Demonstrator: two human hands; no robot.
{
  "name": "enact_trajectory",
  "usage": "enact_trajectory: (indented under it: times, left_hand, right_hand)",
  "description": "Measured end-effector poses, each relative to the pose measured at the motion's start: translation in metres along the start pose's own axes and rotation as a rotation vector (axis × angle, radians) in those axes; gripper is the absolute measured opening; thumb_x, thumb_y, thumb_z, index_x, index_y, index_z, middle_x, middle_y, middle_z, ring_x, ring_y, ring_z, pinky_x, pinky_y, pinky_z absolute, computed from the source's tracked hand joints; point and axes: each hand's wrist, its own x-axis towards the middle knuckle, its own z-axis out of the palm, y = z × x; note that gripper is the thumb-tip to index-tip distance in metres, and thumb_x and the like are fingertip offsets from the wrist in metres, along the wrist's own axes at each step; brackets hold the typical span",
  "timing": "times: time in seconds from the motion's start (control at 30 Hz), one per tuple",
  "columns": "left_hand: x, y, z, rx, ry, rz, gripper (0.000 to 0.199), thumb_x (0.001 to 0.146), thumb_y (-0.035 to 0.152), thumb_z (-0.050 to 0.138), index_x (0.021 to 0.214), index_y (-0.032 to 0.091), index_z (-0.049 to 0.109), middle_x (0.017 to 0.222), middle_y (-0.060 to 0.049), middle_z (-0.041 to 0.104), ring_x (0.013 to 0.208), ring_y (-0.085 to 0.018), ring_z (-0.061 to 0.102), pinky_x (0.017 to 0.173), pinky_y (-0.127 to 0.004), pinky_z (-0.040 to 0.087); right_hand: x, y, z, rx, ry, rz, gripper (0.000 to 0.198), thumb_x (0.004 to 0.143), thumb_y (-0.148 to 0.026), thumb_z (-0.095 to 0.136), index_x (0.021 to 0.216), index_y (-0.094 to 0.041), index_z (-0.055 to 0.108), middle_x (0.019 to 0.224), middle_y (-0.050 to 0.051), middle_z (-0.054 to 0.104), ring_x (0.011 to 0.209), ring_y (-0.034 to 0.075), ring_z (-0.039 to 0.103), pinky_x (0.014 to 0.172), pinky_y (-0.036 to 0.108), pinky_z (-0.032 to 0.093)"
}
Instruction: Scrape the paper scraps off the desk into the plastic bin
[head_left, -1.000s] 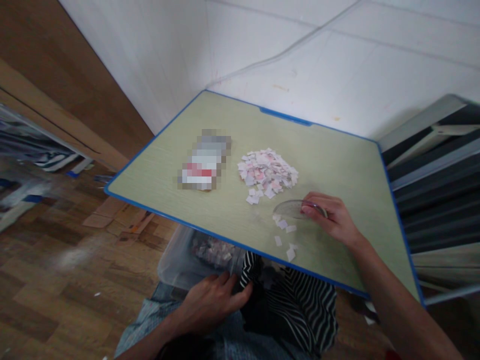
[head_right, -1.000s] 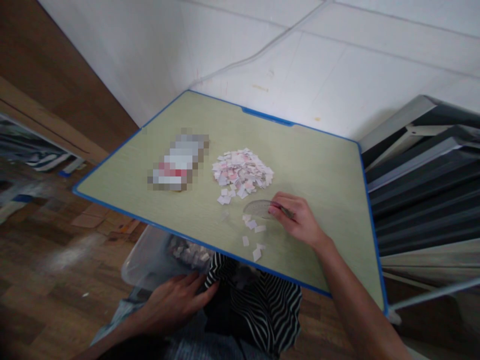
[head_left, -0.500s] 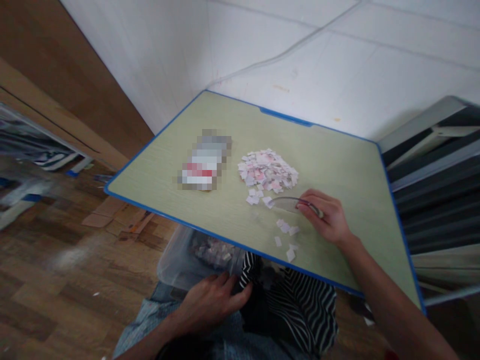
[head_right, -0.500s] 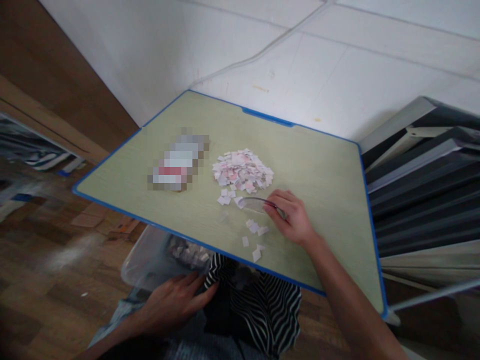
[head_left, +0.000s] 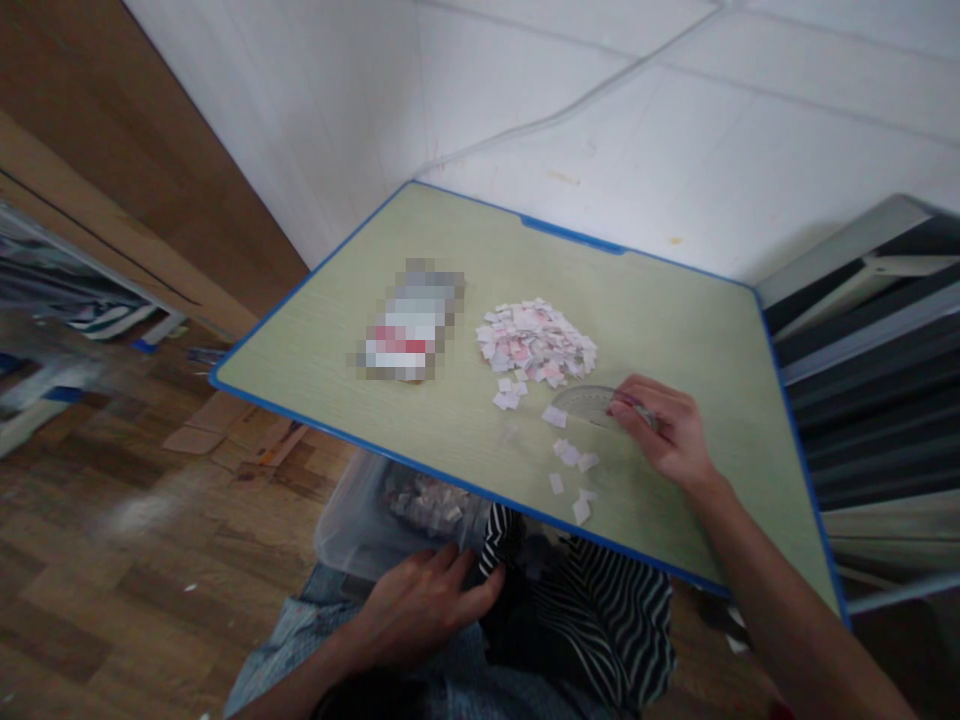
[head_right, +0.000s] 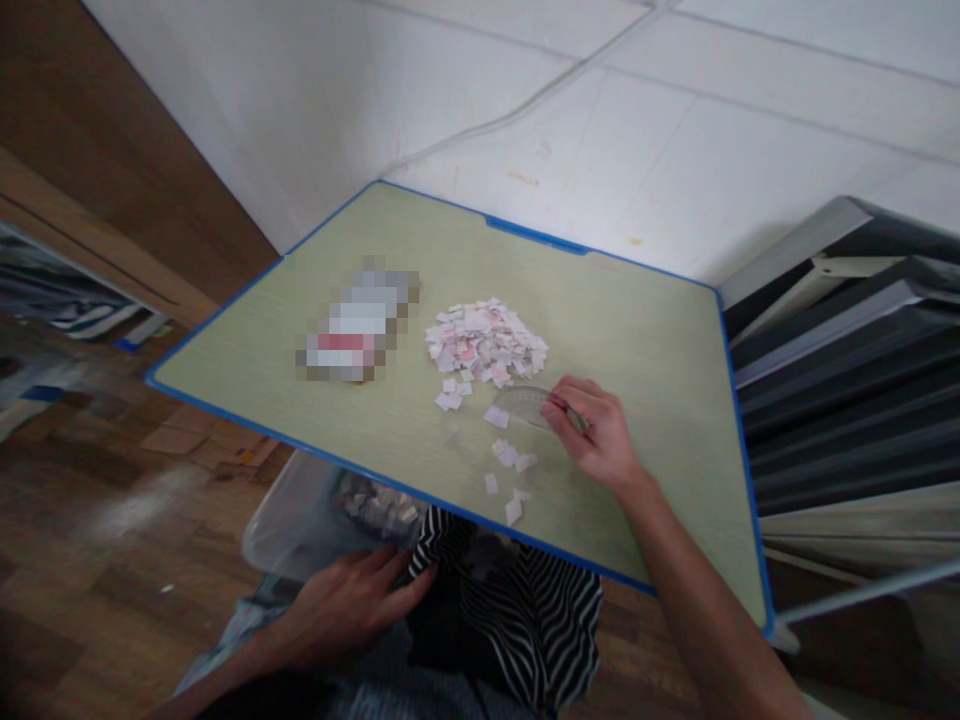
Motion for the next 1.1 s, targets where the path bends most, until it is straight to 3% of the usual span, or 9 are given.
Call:
enact_trajectory:
  times: [0.17, 0.37, 0.5, 0.7, 0.87, 1.03, 1.1]
  left_hand:
    - [0.000, 0.000, 0.001, 0.004, -0.004, -0.005, 0.048, 0.082, 0.011, 0.043, 0.127, 0.022, 0.031, 0.092, -0.010, 0.058, 0.078, -0.022, 0.057, 0.056, -0.030, 0.049]
    - [0.000, 0.000, -0.001, 0.012, 0.006, 0.003, 0.049, 0.081, 0.009, 0.043, 0.127, 0.022, 0.031, 0.091, -0.010, 0.059, 0.078, -0.022, 0.058, 0.056, -0.029, 0.049]
    - [0.000, 0.000, -0.002, 0.012, 0.011, 0.007, 0.047, 0.082, 0.010, 0.044, 0.126, 0.022, 0.032, 0.091, -0.010, 0.059, 0.076, -0.022, 0.058, 0.056, -0.029, 0.049]
    - [0.000, 0.000, 0.001, 0.023, 0.021, -0.002, 0.048, 0.082, 0.011, 0.044, 0.127, 0.022, 0.031, 0.090, -0.010, 0.058, 0.076, -0.022, 0.057, 0.054, -0.029, 0.048]
    - [-0.001, 0.000, 0.001, 0.028, 0.028, 0.002, 0.047, 0.083, 0.011, 0.044, 0.127, 0.022, 0.031, 0.091, -0.010, 0.059, 0.076, -0.022, 0.058, 0.055, -0.029, 0.048]
    - [-0.001, 0.000, 0.001, 0.022, 0.030, 0.006, 0.047, 0.083, 0.011, 0.043, 0.127, 0.022, 0.031, 0.088, -0.009, 0.059, 0.073, -0.021, 0.058, 0.054, -0.029, 0.048]
    - [0.000, 0.000, 0.000, 0.022, 0.031, 0.006, 0.046, 0.083, 0.012, 0.043, 0.126, 0.022, 0.031, 0.089, -0.009, 0.059, 0.074, -0.022, 0.057, 0.054, -0.029, 0.047]
  right_hand:
    - [0.001, -0.001, -0.004, 0.083, -0.111, -0.029, 0.019, 0.081, -0.019, 0.048, 0.062, -0.018, 0.049, 0.056, 0.000, 0.048, 0.053, 0.011, 0.045, 0.049, 0.025, 0.037]
    - [0.004, -0.004, 0.007, -0.008, -0.031, 0.004, 0.013, 0.082, -0.019, 0.048, 0.071, -0.018, 0.055, 0.067, 0.003, 0.057, 0.063, 0.013, 0.053, 0.056, 0.026, 0.042]
    - [0.004, -0.008, 0.012, -0.015, -0.146, -0.079, 0.013, 0.083, -0.018, 0.047, 0.072, -0.016, 0.055, 0.067, 0.004, 0.057, 0.062, 0.013, 0.053, 0.058, 0.026, 0.043]
    - [0.004, -0.008, 0.013, -0.052, -0.051, -0.024, 0.013, 0.083, -0.018, 0.047, 0.074, -0.017, 0.056, 0.070, 0.005, 0.058, 0.065, 0.013, 0.053, 0.058, 0.027, 0.043]
    - [0.004, -0.012, 0.016, 0.006, -0.162, -0.115, 0.013, 0.083, -0.019, 0.047, 0.075, -0.016, 0.056, 0.069, 0.004, 0.059, 0.064, 0.013, 0.054, 0.060, 0.027, 0.044]
    - [0.003, -0.010, 0.017, -0.029, -0.037, -0.054, 0.013, 0.084, -0.019, 0.047, 0.078, -0.017, 0.058, 0.073, 0.005, 0.059, 0.068, 0.014, 0.055, 0.060, 0.028, 0.044]
    - [0.003, -0.008, 0.017, -0.115, -0.046, -0.056, 0.012, 0.084, -0.021, 0.047, 0.081, -0.018, 0.059, 0.077, 0.005, 0.060, 0.072, 0.015, 0.056, 0.063, 0.030, 0.043]
